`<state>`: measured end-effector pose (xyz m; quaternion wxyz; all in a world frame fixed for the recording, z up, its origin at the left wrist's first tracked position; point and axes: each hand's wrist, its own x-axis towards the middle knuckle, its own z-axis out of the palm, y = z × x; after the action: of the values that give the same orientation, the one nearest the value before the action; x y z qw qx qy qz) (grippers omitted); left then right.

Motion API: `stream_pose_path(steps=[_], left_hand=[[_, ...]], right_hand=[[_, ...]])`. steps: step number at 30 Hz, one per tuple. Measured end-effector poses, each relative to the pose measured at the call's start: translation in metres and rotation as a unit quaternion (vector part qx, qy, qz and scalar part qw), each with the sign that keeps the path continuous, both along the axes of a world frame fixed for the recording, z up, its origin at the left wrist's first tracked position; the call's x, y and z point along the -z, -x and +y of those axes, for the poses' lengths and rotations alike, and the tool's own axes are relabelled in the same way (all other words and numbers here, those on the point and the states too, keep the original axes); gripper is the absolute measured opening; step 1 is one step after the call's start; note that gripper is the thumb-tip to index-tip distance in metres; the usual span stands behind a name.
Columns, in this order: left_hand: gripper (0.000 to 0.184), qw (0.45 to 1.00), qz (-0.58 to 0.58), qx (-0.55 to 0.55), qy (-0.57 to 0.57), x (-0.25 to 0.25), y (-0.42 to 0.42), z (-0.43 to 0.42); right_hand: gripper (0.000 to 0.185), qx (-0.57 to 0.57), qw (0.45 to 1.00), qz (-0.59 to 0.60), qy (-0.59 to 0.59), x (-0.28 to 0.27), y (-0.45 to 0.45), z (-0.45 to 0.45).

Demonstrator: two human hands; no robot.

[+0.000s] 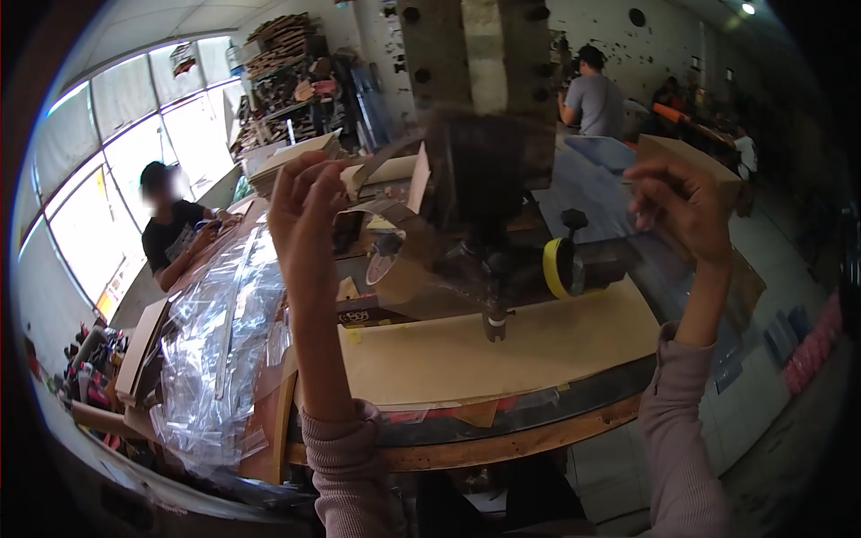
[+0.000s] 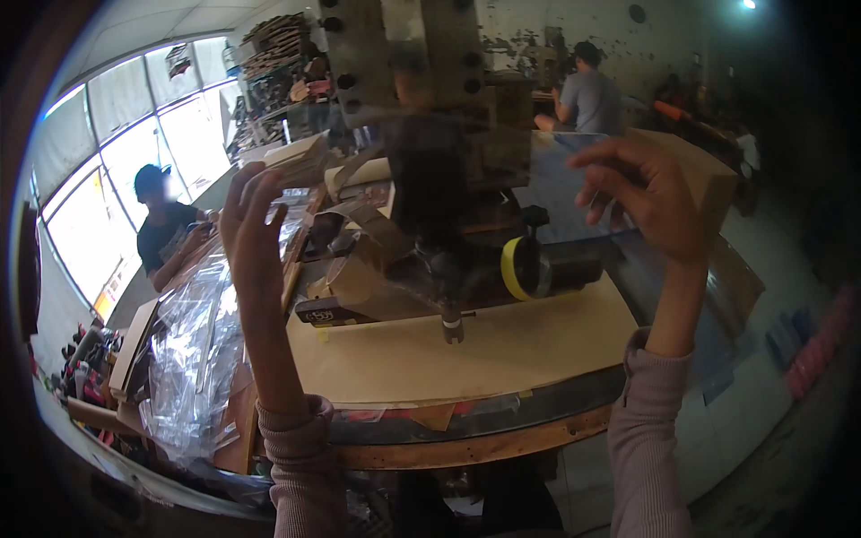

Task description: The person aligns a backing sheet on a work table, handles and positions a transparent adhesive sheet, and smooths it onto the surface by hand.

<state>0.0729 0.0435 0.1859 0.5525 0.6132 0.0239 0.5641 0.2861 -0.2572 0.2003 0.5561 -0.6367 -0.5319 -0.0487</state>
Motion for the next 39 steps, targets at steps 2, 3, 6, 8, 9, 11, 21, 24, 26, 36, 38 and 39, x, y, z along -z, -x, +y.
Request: stream_pose_path(steps=[2,3,6,8,9,11,21,24,26,36,38,39], left_hand=[[0.028,1.000,-0.004,-0.016,0.001,-0.001,0.005,0.011],[0.029,0.999,-0.009,-0.034,0.009,0.000,0.010,0.022],[0.034,0.995,-0.094,-0.018,0.025,0.001,0.029,0.057],[0.036,0.947,-0.015,-0.241,-0.212,0.011,0.040,0.087],[0.036,0.988,-0.106,-0.088,-0.070,0.006,0.048,0.093],[0.038,0.988,-0.091,-0.102,-0.069,0.003,0.064,0.113],[0.034,0.989,-0.142,-0.031,-0.035,0.000,0.051,0.092],[0.033,0.988,-0.142,-0.027,-0.059,0.002,0.044,0.084],[0.033,0.988,-0.149,-0.020,-0.027,-0.001,0.042,0.076],[0.037,0.988,-0.147,-0.048,0.000,-0.006,0.047,0.066],[0.035,0.985,-0.162,-0.059,0.004,-0.010,0.052,0.052],[0.035,0.984,-0.167,-0.057,0.024,-0.015,0.057,0.047]], right_hand=[[0.018,0.063,0.997,-0.007,-0.052,0.001,0.003,-0.021],[0.018,0.100,0.992,-0.010,-0.075,0.003,0.005,-0.036],[0.024,0.174,0.968,0.105,-0.149,0.032,0.004,-0.098],[0.027,0.269,0.927,0.157,-0.211,0.056,0.012,-0.137],[0.027,0.305,0.905,0.172,-0.242,0.074,0.014,-0.160],[0.028,0.383,0.852,0.201,-0.294,0.120,0.016,-0.209],[0.044,0.473,0.774,0.273,-0.319,0.196,0.079,-0.203],[0.047,0.467,0.795,0.277,-0.270,0.206,0.061,-0.185],[0.051,0.478,0.797,0.285,-0.236,0.211,0.053,-0.172],[0.040,0.775,0.617,-0.012,0.135,0.219,0.049,-0.158],[0.033,0.748,0.654,-0.062,0.089,0.224,0.059,-0.156],[0.030,0.725,0.682,-0.055,0.077,0.224,0.068,-0.147]])
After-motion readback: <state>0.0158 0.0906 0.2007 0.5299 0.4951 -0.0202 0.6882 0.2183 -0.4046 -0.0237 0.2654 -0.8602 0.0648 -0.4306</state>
